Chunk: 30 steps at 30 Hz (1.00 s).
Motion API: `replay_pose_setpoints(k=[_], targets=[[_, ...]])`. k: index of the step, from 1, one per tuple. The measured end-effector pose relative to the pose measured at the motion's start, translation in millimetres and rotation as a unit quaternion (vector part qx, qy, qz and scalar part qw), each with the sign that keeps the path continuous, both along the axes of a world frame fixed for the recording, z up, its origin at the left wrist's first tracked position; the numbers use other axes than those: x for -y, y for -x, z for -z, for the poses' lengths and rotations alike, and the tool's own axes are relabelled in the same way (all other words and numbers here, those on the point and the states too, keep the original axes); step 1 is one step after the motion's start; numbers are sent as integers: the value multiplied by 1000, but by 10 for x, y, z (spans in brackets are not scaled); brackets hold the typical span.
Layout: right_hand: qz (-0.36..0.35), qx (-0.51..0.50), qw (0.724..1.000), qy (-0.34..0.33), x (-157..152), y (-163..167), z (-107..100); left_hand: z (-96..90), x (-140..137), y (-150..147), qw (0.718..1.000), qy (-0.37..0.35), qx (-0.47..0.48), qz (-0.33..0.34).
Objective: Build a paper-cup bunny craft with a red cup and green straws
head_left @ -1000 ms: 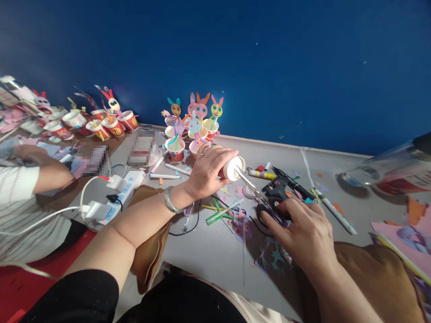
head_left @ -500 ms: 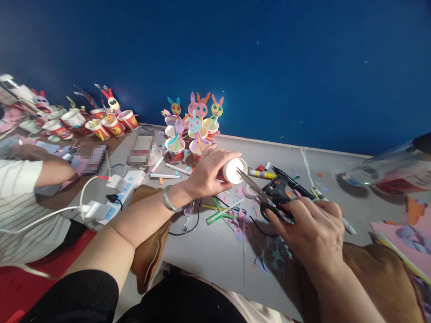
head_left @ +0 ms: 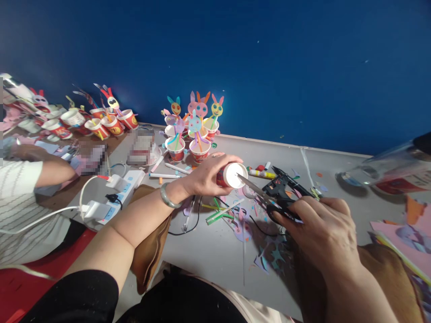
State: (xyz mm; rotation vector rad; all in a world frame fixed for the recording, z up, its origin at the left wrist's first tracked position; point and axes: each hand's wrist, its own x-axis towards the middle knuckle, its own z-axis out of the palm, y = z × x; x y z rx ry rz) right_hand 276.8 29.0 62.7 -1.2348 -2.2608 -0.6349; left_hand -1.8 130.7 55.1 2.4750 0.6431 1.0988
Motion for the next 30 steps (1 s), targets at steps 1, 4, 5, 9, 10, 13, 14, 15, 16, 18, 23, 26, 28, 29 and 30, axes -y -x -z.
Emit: replay_pose_setpoints(k=[1, 4, 5, 9, 10, 13, 14, 15, 16, 18, 23, 26, 28, 29, 30], targets=[[3, -2, 1000, 11, 4, -7, -5, 0, 0, 3, 1000, 23, 8, 7], [-8, -23, 999, 33, 10, -24, -21, -10, 0, 23, 995, 91, 18, 30], [-17, -32, 999, 37, 10, -28, -25, -17, -3, 32, 993, 105, 16, 41], [-33, -32, 998, 51, 11, -37, -40, -48, -28, 77, 987, 137, -2, 80], [-34, -25, 998, 50, 12, -38, -43, -52, -35, 87, 986, 142, -7, 86], [-42, -10, 998, 43, 22, -35, -54, -63, -48, 106, 984, 153, -18, 94], [-44, -9, 998, 43, 26, -33, -57, -67, -49, 109, 983, 157, -19, 96], [-44, -10, 998, 46, 31, -31, -59, -73, -49, 111, 982, 161, -19, 97], [-43, -12, 998, 49, 34, -29, -60, -81, -48, 113, 981, 165, -19, 100], [-39, -18, 997, 59, 40, -26, -57, -97, -46, 118, 979, 172, -14, 109], [-47, -42, 996, 70, 42, -21, -44, -116, -55, 141, 976, 179, -12, 125], [-48, -31, 996, 63, 35, -16, -52, -120, -74, 165, 970, 199, -20, 138], [-61, -19, 996, 57, 26, -12, -61, -128, -90, 186, 962, 226, -24, 154], [-67, -16, 996, 54, 21, -11, -65, -133, -99, 197, 957, 239, -25, 163], [-72, -14, 996, 53, 15, -11, -67, -138, -109, 208, 952, 250, -27, 172]])
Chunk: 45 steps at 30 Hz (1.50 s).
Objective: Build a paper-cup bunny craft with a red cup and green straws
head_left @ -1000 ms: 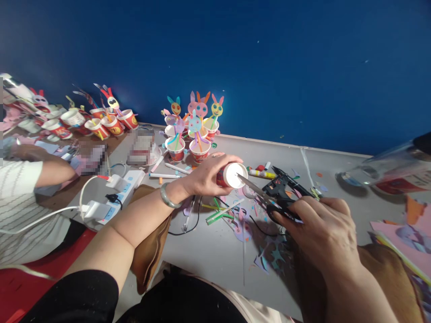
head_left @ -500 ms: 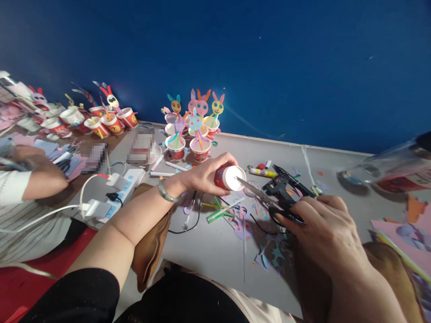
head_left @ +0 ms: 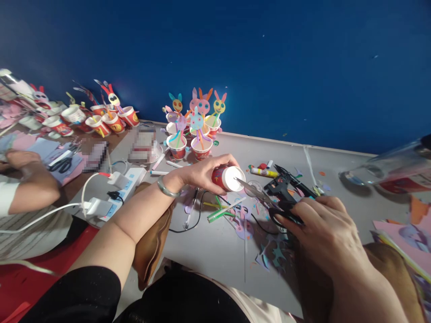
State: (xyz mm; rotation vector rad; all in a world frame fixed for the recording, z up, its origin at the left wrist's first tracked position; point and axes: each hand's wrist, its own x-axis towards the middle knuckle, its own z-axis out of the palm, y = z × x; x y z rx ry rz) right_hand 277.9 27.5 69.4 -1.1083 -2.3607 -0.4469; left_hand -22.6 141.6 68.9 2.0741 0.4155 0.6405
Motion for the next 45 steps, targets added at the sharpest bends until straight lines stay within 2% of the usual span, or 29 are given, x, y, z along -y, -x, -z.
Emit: replay_pose_setpoints(k=[5, 12, 18, 22, 26, 33, 40, 45], targets=[[-7, -6, 1000, 16, -27, -22, 28, 1, -43, 36, 999, 37, -10, 25], [-1, 16, 1000, -25, -44, -42, 81, -11, -26, 28, 999, 27, 7, 21], [-10, 16, 1000, 1, -39, -1, 54, -26, -21, 16, 997, 66, 2, 32], [-46, 12, 999, 27, -48, 17, 38, -30, -25, 23, 994, 88, -19, 62], [-70, -5, 995, 65, -33, 6, 36, -43, -18, 28, 994, 88, -12, 57], [-58, -47, 989, 129, 24, 21, 30, -53, -3, 1, 991, 124, 14, 55], [-50, -125, 965, 225, 70, 37, 7, -23, -3, 4, 988, 143, 21, 50], [-67, -131, 957, 250, 82, -50, 38, -34, -5, 21, 984, 165, 16, 63]])
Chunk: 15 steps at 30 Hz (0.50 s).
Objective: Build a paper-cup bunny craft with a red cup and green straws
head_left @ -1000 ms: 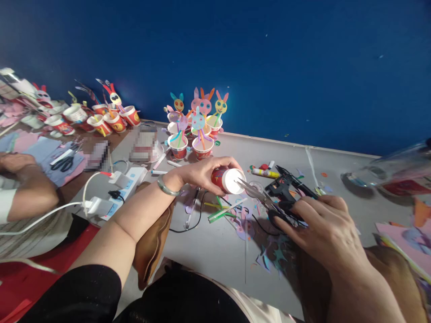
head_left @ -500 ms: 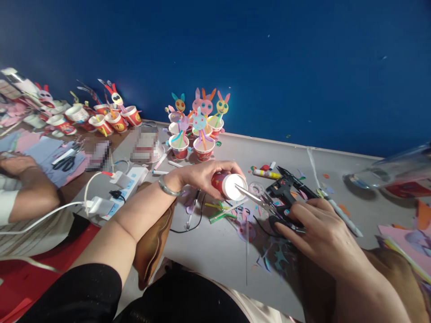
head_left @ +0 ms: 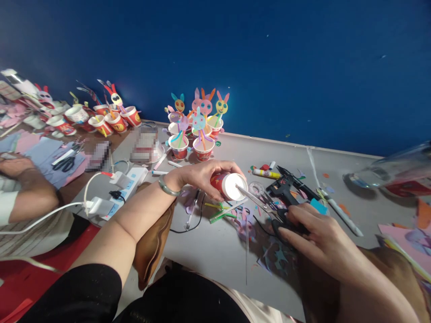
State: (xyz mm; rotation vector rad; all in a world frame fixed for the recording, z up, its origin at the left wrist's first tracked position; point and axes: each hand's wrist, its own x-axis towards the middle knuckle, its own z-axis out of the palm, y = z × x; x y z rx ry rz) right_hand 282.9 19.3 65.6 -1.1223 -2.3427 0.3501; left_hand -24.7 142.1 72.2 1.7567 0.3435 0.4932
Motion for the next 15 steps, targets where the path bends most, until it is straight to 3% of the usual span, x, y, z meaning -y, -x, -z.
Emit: replay_pose_setpoints(k=[11, 15], targets=[[-57, -29, 997, 48, -26, -12, -7, -131, 9, 20, 982, 140, -26, 123], [-58, -35, 991, 115, -23, 37, -109, -147, 20, 12, 978, 157, -18, 133]])
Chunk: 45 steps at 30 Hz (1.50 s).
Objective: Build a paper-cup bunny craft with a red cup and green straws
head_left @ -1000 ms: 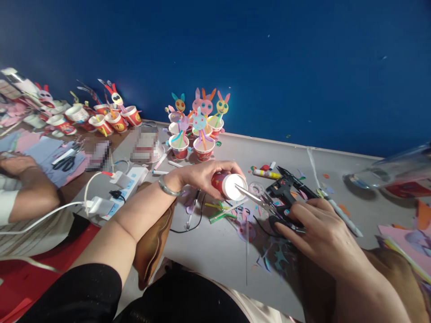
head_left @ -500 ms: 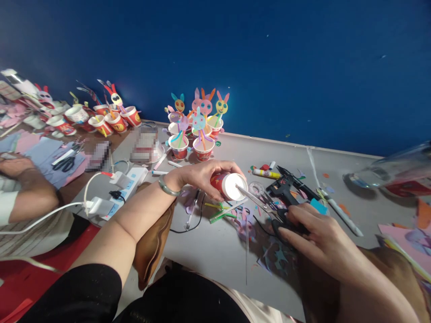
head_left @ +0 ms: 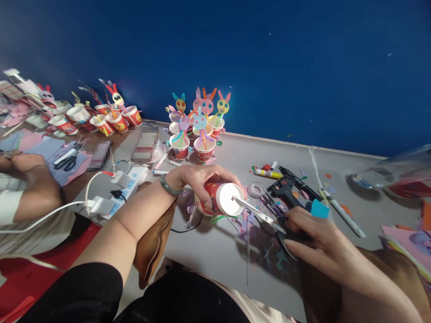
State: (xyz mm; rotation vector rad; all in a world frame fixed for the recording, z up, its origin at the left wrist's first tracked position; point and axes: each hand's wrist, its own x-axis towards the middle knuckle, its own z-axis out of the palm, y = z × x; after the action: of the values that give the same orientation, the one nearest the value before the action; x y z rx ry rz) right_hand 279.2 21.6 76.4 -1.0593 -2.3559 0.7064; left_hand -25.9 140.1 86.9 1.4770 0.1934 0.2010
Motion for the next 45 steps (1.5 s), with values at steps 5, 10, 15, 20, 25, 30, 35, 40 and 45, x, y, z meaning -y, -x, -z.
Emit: replay_pose_setpoints(k=[5, 10, 15, 20, 25, 30, 35, 40, 45], targets=[[-4, 3, 1000, 8, -5, 11, -38, -28, -2, -30, 1000, -2, -14, 9], [6, 26, 998, -62, -12, 24, -15, -16, 14, -44, 1000, 21, -12, -12], [4, 30, 997, -74, -12, 20, -12, 73, -7, -16, 1000, 15, -10, -13], [2, 16, 999, -48, 1, -20, 17, 66, 1, -19, 1000, 19, 13, -16], [-3, 13, 1000, -20, 25, 20, -37, 35, 23, -26, 999, 42, 16, -21], [-22, 20, 999, 38, 42, 26, -50, 44, 20, 4, 999, 36, 9, -14], [-6, 28, 998, 63, 22, 31, 19, 47, 12, 3, 998, 26, 7, -52], [4, 44, 999, -12, -1, 47, 51, 65, 9, -26, 999, 20, 13, -35], [9, 57, 997, -52, 0, 59, 31, 60, 22, -41, 999, 15, -1, -34]])
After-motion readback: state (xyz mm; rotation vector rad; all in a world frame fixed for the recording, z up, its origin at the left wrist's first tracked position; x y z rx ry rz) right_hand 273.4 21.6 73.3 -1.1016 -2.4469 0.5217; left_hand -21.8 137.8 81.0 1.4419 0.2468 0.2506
